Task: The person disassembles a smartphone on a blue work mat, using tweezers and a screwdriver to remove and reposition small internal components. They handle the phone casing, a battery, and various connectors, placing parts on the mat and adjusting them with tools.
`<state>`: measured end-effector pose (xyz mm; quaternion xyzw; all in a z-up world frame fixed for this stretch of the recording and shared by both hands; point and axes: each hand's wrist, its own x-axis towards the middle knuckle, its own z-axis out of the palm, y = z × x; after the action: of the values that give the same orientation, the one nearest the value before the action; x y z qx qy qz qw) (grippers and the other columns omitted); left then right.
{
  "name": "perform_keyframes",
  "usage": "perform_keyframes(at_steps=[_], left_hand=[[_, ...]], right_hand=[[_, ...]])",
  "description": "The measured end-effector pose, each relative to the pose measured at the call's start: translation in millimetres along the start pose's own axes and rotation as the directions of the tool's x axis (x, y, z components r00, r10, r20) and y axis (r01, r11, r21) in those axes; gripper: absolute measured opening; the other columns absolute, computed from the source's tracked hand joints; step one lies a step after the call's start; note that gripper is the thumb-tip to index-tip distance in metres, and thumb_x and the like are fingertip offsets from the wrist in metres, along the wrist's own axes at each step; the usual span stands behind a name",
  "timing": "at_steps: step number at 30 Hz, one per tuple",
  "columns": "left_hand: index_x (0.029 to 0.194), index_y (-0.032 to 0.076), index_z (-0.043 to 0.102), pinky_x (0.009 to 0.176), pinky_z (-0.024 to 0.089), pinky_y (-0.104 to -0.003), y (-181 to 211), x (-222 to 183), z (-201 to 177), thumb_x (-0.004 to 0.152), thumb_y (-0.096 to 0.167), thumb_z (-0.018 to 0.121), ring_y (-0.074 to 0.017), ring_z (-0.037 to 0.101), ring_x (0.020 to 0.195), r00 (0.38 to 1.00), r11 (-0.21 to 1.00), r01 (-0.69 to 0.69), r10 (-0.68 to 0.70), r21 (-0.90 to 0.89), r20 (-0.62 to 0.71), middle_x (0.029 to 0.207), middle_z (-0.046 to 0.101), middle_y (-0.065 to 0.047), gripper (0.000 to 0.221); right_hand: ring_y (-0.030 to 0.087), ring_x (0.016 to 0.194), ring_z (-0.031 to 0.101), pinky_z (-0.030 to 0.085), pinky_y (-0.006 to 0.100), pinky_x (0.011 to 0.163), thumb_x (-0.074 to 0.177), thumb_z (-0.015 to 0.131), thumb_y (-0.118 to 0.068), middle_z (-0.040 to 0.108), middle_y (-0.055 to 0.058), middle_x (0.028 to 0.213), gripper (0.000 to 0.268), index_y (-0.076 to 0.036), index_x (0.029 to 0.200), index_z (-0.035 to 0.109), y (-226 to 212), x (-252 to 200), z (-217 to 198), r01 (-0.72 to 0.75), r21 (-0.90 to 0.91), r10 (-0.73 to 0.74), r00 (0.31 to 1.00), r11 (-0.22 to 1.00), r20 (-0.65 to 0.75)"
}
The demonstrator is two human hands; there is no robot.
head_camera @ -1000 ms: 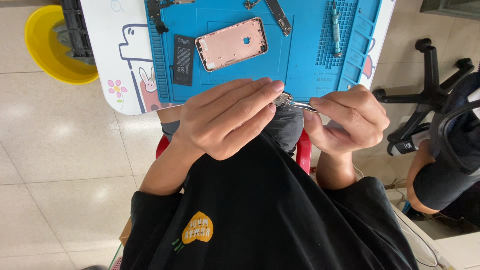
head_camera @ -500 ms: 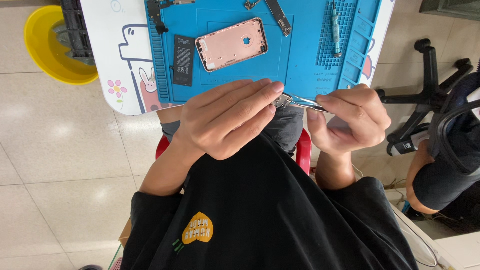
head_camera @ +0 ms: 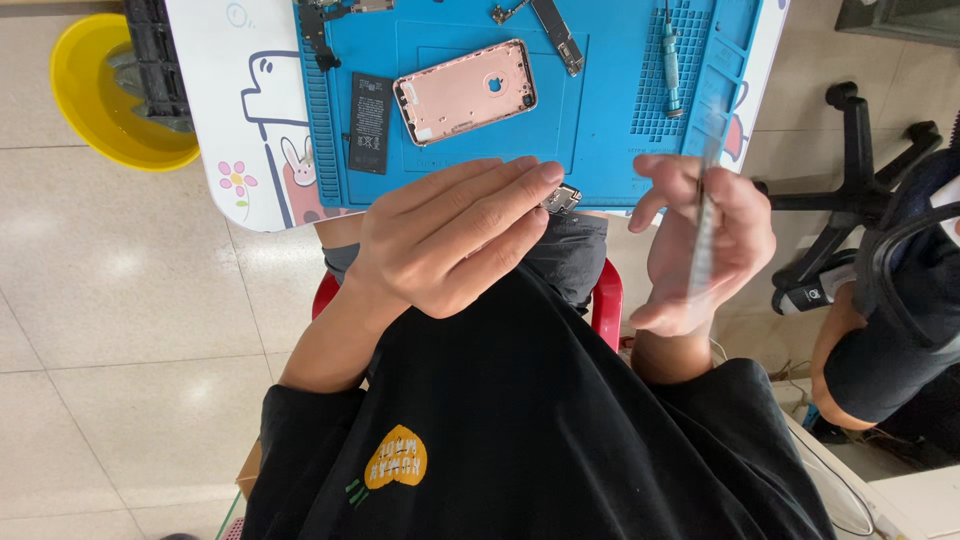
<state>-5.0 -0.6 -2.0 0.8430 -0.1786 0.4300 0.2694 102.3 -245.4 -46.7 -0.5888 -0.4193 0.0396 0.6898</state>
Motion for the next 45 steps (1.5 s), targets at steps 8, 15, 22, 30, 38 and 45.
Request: perform_keyframes(at_steps=[8, 15, 22, 30, 38, 45], left_hand=[[0.098, -0.004, 0.079, 0.083, 0.073, -0.038, -0.5, 0.9, 0.7, 0.101, -0.004, 0.070, -0.0291, 0.084, 0.095, 0.999, 0.999, -0.045, 0.045, 0.026, -0.010, 0.114, 0.075, -0.020, 0.009], [0.099, -0.005, 0.080, 0.084, 0.073, -0.038, 2.4, 1.2, -0.4, 0.101, -0.004, 0.073, -0.0291, 0.084, 0.097, 1.000, 1.000, -0.015, 0.015, 0.019, -0.002, 0.114, 0.076, -0.019, 0.007], [0.099, -0.008, 0.078, 0.083, 0.075, -0.039, 2.6, 4.2, 2.1, 0.099, -0.007, 0.072, -0.0314, 0.083, 0.094, 0.999, 1.000, -0.015, 0.015, -0.011, -0.036, 0.112, 0.075, -0.021, 0.007], [0.098, -0.008, 0.077, 0.080, 0.076, -0.039, -0.2, 1.7, 3.9, 0.098, -0.010, 0.073, -0.0334, 0.083, 0.093, 0.999, 1.000, -0.024, 0.024, 0.004, -0.030, 0.112, 0.074, -0.023, 0.005], [0.094, -0.002, 0.077, 0.079, 0.071, -0.039, -10.9, -16.2, 20.0, 0.099, -0.003, 0.073, -0.0314, 0.082, 0.091, 0.992, 0.996, 0.090, -0.089, 0.012, -0.092, 0.107, 0.078, -0.019, 0.007], [0.090, 0.015, 0.078, 0.075, 0.065, -0.035, -37.3, -66.6, 43.7, 0.095, 0.004, 0.079, -0.0220, 0.077, 0.086, 0.906, 0.909, 0.413, -0.416, 0.058, 0.075, 0.107, 0.078, -0.002, 0.012]], right_hand=[[0.018, 0.055, 0.061, 0.048, 0.025, 0.054, 0.106, 0.067, -0.020, 0.061, 0.009, 0.065, 0.017, -0.004, 0.113, 0.066, -4.3, 24.6, 23.5, 0.308, -0.264, -0.351, 0.926, 0.914, -0.136], [0.039, 0.052, 0.061, 0.051, 0.039, 0.047, 0.109, 0.061, -0.024, 0.049, 0.012, 0.072, 0.023, -0.003, 0.105, 0.053, 0.1, 28.1, 43.1, 0.360, -0.303, -0.457, 0.810, 0.882, -0.368], [0.039, 0.071, 0.068, 0.066, 0.059, 0.075, 0.114, 0.044, -0.018, 0.058, 0.029, 0.092, 0.019, -0.001, 0.123, 0.046, -2.3, 31.1, 52.9, 0.497, -0.234, -0.541, 0.817, 0.836, -0.200], [0.037, 0.063, 0.070, 0.066, 0.048, 0.057, 0.116, 0.046, -0.022, 0.058, 0.025, 0.078, 0.022, 0.000, 0.116, 0.044, -2.5, 22.5, 71.7, 0.202, -0.271, -0.310, 0.835, 0.941, -0.454], [0.042, 0.076, 0.075, 0.064, 0.039, 0.060, 0.113, 0.057, -0.024, 0.072, 0.033, 0.102, 0.026, 0.001, 0.120, 0.056, 35.1, 9.1, 45.8, -0.152, 0.088, 0.175, 0.851, 0.984, -0.494], [0.039, 0.085, 0.078, 0.065, 0.044, 0.063, 0.105, 0.075, -0.008, 0.077, 0.031, 0.102, 0.018, 0.010, 0.110, 0.075, 86.9, -7.0, 19.3, -0.135, -0.383, 0.038, 0.968, 0.914, -0.249]])
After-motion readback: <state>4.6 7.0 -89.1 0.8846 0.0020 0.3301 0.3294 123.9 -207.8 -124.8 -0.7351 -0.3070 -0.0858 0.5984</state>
